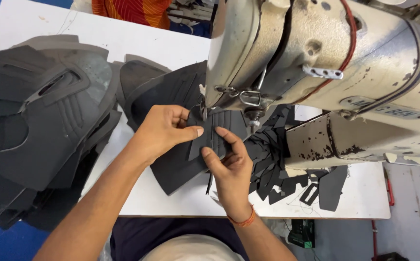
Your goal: The person uses a sewing machine to stitch black rubber or synthetic shoe parts. They repeatedly pick up a small strip, align it with a larger shoe component, and feed it through the machine to sew them together. The finished pieces are placed on a pile to the left.
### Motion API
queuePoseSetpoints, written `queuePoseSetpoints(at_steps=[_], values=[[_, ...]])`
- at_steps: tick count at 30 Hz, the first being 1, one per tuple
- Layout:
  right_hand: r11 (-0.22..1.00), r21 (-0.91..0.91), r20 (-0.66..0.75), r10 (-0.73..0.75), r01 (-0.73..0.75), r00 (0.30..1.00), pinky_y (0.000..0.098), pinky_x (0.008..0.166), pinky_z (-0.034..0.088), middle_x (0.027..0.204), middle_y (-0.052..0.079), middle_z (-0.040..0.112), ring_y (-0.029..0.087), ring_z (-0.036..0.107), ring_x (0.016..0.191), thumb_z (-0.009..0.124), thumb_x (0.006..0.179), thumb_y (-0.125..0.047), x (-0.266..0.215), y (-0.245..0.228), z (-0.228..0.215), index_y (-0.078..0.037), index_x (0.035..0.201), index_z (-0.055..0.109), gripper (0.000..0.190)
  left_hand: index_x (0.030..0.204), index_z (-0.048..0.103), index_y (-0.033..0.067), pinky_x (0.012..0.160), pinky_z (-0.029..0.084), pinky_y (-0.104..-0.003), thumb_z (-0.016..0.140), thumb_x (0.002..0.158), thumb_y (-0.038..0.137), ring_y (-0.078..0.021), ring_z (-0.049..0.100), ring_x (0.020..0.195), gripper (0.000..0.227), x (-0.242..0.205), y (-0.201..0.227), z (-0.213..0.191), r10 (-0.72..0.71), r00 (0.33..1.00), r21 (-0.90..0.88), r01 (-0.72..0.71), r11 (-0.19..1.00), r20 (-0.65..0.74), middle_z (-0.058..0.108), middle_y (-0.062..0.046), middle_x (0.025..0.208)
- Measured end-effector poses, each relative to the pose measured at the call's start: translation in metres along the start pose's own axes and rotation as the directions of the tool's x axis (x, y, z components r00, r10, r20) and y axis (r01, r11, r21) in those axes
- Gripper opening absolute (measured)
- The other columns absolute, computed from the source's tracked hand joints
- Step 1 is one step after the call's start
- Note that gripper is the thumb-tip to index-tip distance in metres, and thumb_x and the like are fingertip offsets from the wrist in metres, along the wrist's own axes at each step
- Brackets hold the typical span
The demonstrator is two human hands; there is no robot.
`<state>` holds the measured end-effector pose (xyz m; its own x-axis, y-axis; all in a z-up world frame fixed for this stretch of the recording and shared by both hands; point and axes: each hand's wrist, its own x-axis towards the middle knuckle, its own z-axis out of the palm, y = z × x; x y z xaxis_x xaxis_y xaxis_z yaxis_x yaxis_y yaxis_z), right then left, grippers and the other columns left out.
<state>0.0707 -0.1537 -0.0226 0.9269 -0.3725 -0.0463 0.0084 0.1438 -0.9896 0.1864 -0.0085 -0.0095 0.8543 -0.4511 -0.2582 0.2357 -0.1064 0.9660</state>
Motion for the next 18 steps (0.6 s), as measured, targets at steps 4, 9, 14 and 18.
queuePoseSetpoints(at_steps=[4, 9, 14, 18], values=[[0.991, -0.132, -0.019, 0.0, -0.003, 1.0, 0.0164, 0.054, 0.041, 0.08, 0.002, 0.065, 0.001, 0.053, 0.062, 0.078, 0.088, 0.0, 0.004, 0.009, -0.004, 0.002, 0.135, 0.061, 0.05, 0.091, 0.074, -0.0038, 0.063, 0.056, -0.023, 0.081, 0.078, 0.005, -0.0089, 0.068, 0.069, 0.017, 0.005, -0.001, -0.002, -0.014, 1.0, -0.025, 0.014, 1.0, 0.005, 0.075, -0.006, 0.079], [0.995, -0.093, -0.025, 0.028, -0.03, 0.999, 0.0175, 0.054, 0.044, 0.084, 0.004, 0.068, 0.002, 0.056, 0.064, 0.079, 0.086, 0.001, 0.018, 0.006, -0.003, 0.003, 0.135, 0.061, 0.052, 0.094, 0.076, -0.0049, 0.065, 0.056, -0.024, 0.082, 0.076, 0.003, -0.0096, 0.069, 0.071, 0.02, 0.017, -0.001, -0.005, -0.035, 0.999, -0.086, 0.034, 0.996, -0.008, 0.076, -0.007, 0.082], [0.995, 0.091, 0.025, 0.028, -0.031, 0.999, 0.019, 0.072, 0.058, 0.101, 0.003, 0.074, 0.003, 0.07, 0.082, 0.073, 0.086, 0.003, 0.031, -0.011, 0.006, 0.006, 0.131, 0.057, 0.048, 0.104, 0.073, -0.0059, 0.069, 0.057, -0.024, 0.081, 0.077, 0.004, -0.0104, 0.07, 0.074, 0.03, 0.02, 0.015, -0.013, -0.02, 0.999, -0.006, 0.02, 1.0, 0.05, 0.077, -0.008, 0.085], [0.998, -0.061, 0.029, 0.013, -0.011, 1.0, 0.0184, 0.062, 0.048, 0.092, 0.004, 0.07, 0.004, 0.058, 0.072, 0.074, 0.089, 0.002, 0.029, 0.01, -0.012, 0.005, 0.135, 0.062, 0.048, 0.119, 0.066, -0.0056, 0.068, 0.054, -0.028, 0.082, 0.078, 0.004, -0.0137, 0.069, 0.075, 0.045, 0.011, 0.029, -0.013, -0.093, 0.989, 0.133, 0.077, 0.988, 0.115, 0.077, -0.012, 0.085]])
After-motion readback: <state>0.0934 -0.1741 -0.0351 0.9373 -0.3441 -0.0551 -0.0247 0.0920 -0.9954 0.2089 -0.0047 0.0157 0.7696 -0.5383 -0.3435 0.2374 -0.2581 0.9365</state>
